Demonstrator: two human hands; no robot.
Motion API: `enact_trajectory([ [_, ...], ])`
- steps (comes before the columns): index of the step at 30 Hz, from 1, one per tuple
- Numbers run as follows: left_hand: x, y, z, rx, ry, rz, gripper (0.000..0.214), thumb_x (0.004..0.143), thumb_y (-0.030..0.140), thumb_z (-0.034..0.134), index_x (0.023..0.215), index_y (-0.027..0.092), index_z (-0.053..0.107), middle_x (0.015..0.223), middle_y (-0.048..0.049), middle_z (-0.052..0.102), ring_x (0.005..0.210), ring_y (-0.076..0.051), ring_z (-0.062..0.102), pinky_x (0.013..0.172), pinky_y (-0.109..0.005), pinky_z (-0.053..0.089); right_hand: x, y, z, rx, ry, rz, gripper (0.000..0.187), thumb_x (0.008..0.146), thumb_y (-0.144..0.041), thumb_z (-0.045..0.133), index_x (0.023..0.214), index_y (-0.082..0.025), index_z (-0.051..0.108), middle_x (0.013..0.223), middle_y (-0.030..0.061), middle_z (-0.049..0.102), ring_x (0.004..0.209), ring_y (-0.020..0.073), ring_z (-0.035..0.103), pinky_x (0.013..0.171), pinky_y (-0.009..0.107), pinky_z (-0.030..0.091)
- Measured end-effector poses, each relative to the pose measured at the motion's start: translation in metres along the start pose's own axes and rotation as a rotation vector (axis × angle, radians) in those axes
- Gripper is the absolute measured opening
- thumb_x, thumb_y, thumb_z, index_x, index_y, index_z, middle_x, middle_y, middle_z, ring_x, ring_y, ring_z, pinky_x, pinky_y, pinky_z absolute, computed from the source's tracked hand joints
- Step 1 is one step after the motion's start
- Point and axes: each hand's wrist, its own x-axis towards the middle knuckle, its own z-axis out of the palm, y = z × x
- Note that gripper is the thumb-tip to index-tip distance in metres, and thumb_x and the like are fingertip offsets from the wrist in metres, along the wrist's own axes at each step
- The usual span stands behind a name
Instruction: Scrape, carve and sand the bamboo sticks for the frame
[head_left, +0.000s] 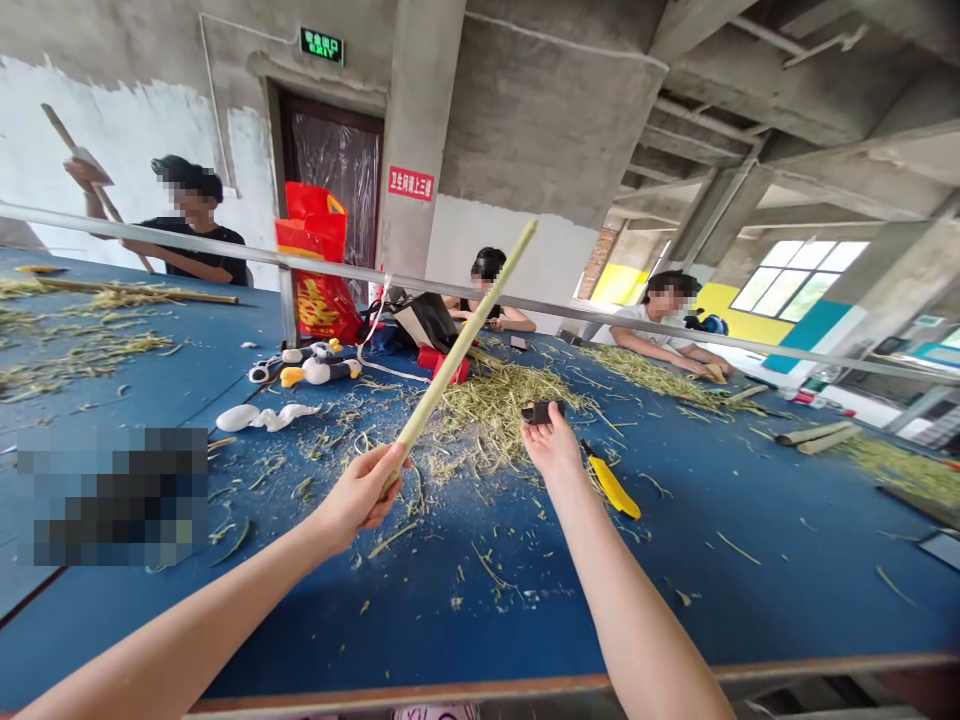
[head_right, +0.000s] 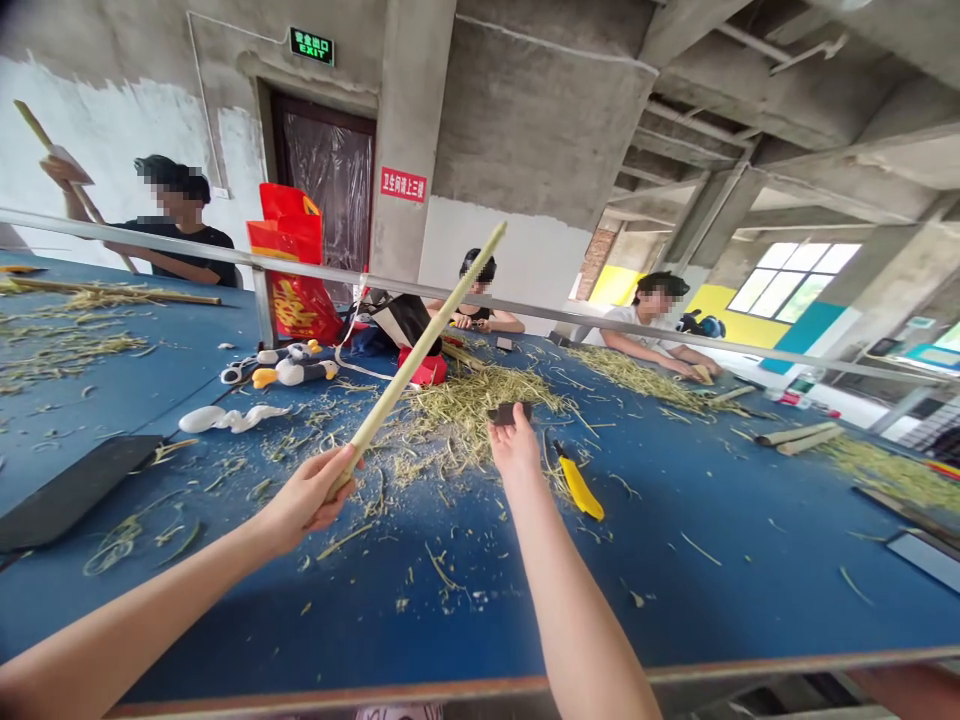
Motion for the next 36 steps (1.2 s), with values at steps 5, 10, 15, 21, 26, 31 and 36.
enact_trajectory([
  [5,0.009,-0.011,-0.006,0.087,0.122,0.070,0.048,0.086,0.067,0.051,0.094,0.020,0.053,0.061,0.0076,0.045,0.037,-0.003,0.029,0.032,-0.015,0.025,-0.020,0.021,0.014,-0.070,-0.223,0.114,0.008,0.089,-0.028,0.061,0.089,-0.021,0.057,0.086,0.0030,0.071,0.084,0.0216,0.070,0.071,0.041,0.060],
  [10,0.015,-0.018,-0.007,0.050,0.167,0.085,0.048,0.086,0.066,0.051,0.092,0.019,0.052,0.069,0.0044,0.053,0.042,-0.003,0.037,0.037,-0.015,0.031,-0.020,0.024,0.011,-0.154,-0.258,0.136,0.008,0.088,-0.027,0.061,0.089,-0.020,0.058,0.078,0.0023,0.067,0.073,0.0180,0.067,0.068,0.038,0.059],
  [15,0.018,-0.019,-0.012,0.017,0.182,0.052,0.046,0.085,0.064,0.054,0.092,0.019,0.053,0.070,0.0037,0.054,0.047,-0.005,0.044,0.043,-0.017,0.038,-0.008,0.034,0.004,-0.250,-0.186,0.101,0.018,0.081,-0.025,0.072,0.092,-0.024,0.057,0.077,0.0004,0.067,0.065,0.0142,0.064,0.055,0.026,0.054],
  [21,0.017,-0.015,-0.016,-0.029,0.184,0.019,0.044,0.086,0.061,0.056,0.094,0.017,0.055,0.075,-0.0009,0.061,0.056,-0.008,0.051,0.049,-0.019,0.044,-0.005,0.039,0.002,-0.330,-0.234,0.035,0.032,0.071,-0.031,0.081,0.096,-0.026,0.061,0.080,0.0002,0.069,0.067,0.0153,0.065,0.053,0.024,0.050],
  [26,0.018,-0.011,-0.015,-0.055,0.178,-0.027,0.029,0.087,0.044,0.059,0.102,0.019,0.054,0.087,-0.0058,0.068,0.064,-0.013,0.060,0.059,-0.024,0.051,-0.009,0.046,0.002,-0.438,-0.245,-0.042,0.033,0.064,-0.028,0.082,0.088,-0.020,0.060,0.085,0.0049,0.070,0.080,0.0208,0.067,0.064,0.031,0.053],
  [31,0.031,-0.017,-0.018,-0.099,0.217,0.007,0.017,0.085,0.034,0.055,0.093,0.018,0.054,0.088,-0.0066,0.068,0.070,-0.013,0.062,0.068,-0.026,0.054,-0.017,0.046,0.001,-0.705,-0.307,-0.290,0.046,0.054,-0.025,0.083,0.095,-0.019,0.064,0.091,0.0036,0.069,0.084,0.0212,0.065,0.077,0.035,0.051],
  [36,0.032,-0.017,-0.017,-0.114,0.212,0.056,0.015,0.084,0.035,0.051,0.087,0.022,0.044,0.070,0.0051,0.050,0.048,-0.006,0.044,0.042,-0.017,0.036,-0.037,0.045,0.013,-1.230,-0.332,-0.670,0.048,0.065,-0.026,0.071,0.112,-0.022,0.058,0.102,0.0047,0.065,0.087,0.0215,0.062,0.081,0.038,0.049],
])
